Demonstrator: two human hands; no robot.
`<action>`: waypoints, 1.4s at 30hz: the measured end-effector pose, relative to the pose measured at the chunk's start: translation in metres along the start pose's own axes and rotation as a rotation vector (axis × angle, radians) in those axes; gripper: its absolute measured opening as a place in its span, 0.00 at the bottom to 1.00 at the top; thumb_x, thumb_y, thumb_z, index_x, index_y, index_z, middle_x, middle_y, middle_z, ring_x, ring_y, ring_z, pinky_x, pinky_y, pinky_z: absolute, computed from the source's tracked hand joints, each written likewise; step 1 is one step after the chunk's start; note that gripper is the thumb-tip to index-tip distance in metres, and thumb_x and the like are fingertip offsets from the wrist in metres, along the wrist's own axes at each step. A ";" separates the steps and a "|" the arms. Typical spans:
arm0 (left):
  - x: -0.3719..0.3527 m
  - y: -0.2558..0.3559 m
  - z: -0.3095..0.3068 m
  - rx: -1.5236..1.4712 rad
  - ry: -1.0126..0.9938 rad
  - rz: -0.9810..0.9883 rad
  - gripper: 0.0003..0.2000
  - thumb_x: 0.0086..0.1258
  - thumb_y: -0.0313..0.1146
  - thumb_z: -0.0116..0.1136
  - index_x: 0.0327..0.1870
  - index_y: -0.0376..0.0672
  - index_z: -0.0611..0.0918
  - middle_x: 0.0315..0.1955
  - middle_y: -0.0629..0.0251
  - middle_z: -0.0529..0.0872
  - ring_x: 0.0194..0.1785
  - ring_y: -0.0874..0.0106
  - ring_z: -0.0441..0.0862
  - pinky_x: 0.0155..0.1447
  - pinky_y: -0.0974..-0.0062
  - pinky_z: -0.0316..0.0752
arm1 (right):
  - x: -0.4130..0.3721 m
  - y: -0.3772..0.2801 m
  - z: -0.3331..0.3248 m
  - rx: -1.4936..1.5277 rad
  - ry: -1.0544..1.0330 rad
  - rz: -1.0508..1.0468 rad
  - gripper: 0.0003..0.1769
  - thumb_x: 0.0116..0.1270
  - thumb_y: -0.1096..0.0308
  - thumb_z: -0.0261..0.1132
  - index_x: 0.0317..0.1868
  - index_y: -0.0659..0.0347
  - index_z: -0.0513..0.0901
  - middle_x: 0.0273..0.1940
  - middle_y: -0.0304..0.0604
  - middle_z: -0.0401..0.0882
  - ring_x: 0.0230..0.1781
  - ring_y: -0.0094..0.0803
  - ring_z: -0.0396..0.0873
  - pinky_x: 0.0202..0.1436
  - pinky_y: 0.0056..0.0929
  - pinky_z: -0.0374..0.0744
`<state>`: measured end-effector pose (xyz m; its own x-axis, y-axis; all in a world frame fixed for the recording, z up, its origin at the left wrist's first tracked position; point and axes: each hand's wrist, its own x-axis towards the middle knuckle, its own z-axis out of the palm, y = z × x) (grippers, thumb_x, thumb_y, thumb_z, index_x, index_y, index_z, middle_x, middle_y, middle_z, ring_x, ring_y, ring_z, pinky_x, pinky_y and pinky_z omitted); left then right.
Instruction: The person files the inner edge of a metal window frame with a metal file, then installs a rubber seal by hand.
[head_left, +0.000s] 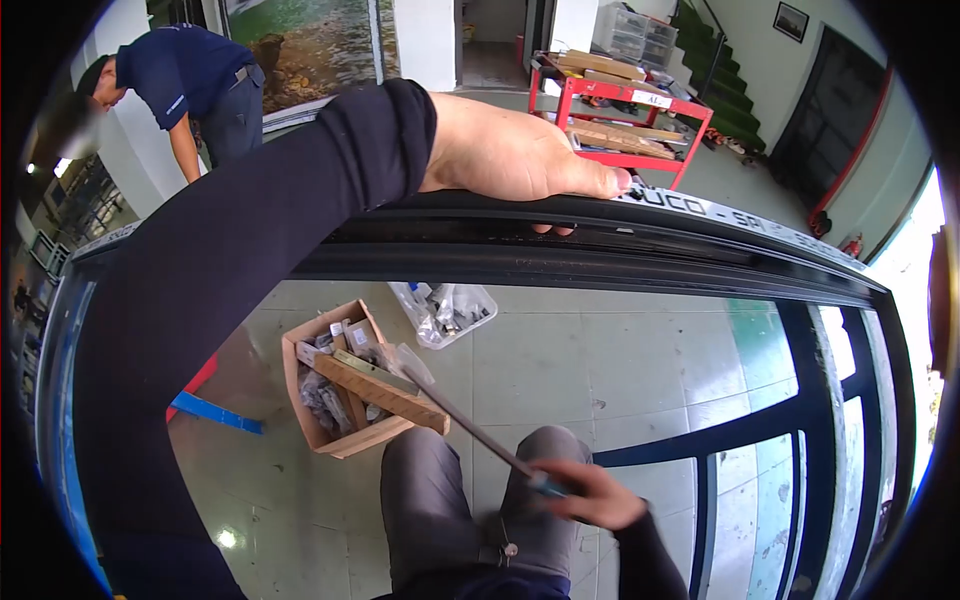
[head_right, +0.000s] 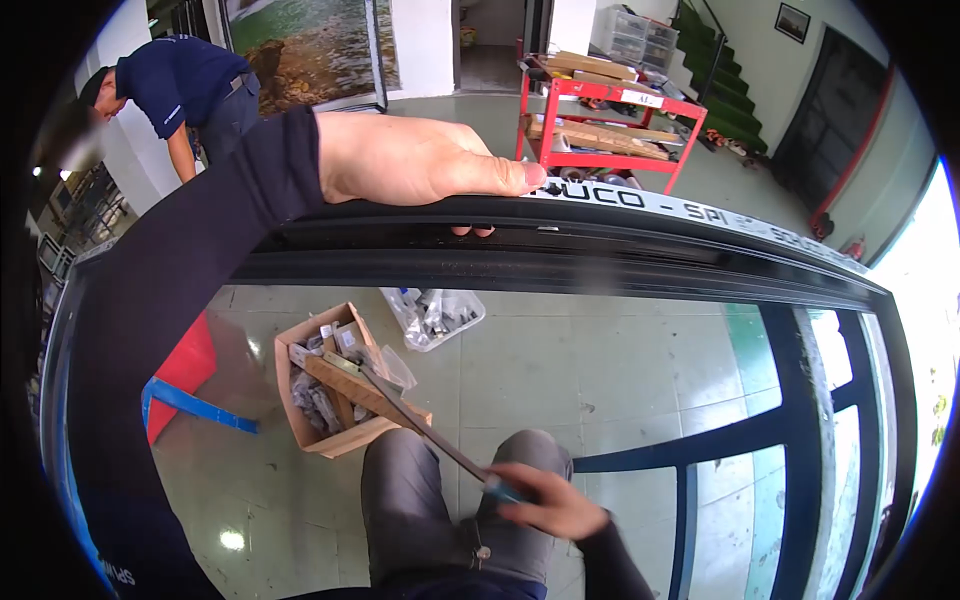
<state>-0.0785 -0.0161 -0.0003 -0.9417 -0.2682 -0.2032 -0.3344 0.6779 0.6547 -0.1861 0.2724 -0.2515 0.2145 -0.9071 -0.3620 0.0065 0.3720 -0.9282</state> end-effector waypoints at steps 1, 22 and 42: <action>0.003 -0.003 -0.001 -0.003 -0.003 0.000 0.42 0.71 0.74 0.45 0.33 0.32 0.85 0.28 0.61 0.82 0.35 0.72 0.77 0.45 0.74 0.73 | -0.035 -0.014 -0.002 -0.107 0.071 -0.102 0.32 0.65 0.75 0.67 0.71 0.62 0.71 0.41 0.39 0.80 0.36 0.24 0.75 0.44 0.26 0.75; -0.007 -0.019 0.001 0.210 0.232 0.119 0.36 0.70 0.70 0.53 0.34 0.36 0.84 0.21 0.71 0.70 0.30 0.77 0.69 0.38 0.74 0.65 | -0.069 -0.117 0.092 -0.739 0.856 -0.416 0.38 0.50 0.80 0.63 0.68 0.68 0.74 0.38 0.50 0.80 0.31 0.37 0.79 0.38 0.31 0.77; -0.012 -0.016 0.003 0.251 0.162 0.204 0.39 0.67 0.73 0.52 0.46 0.36 0.87 0.29 0.61 0.81 0.41 0.69 0.80 0.51 0.70 0.74 | -0.041 -0.158 0.118 -0.253 0.702 -0.455 0.29 0.44 0.69 0.63 0.52 0.67 0.79 0.54 0.54 0.74 0.36 0.34 0.84 0.43 0.31 0.81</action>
<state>-0.0619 -0.0223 -0.0106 -0.9785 -0.2016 0.0446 -0.1580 0.8701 0.4670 -0.0802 0.2743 -0.0801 -0.4085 -0.8993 0.1562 -0.2895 -0.0346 -0.9566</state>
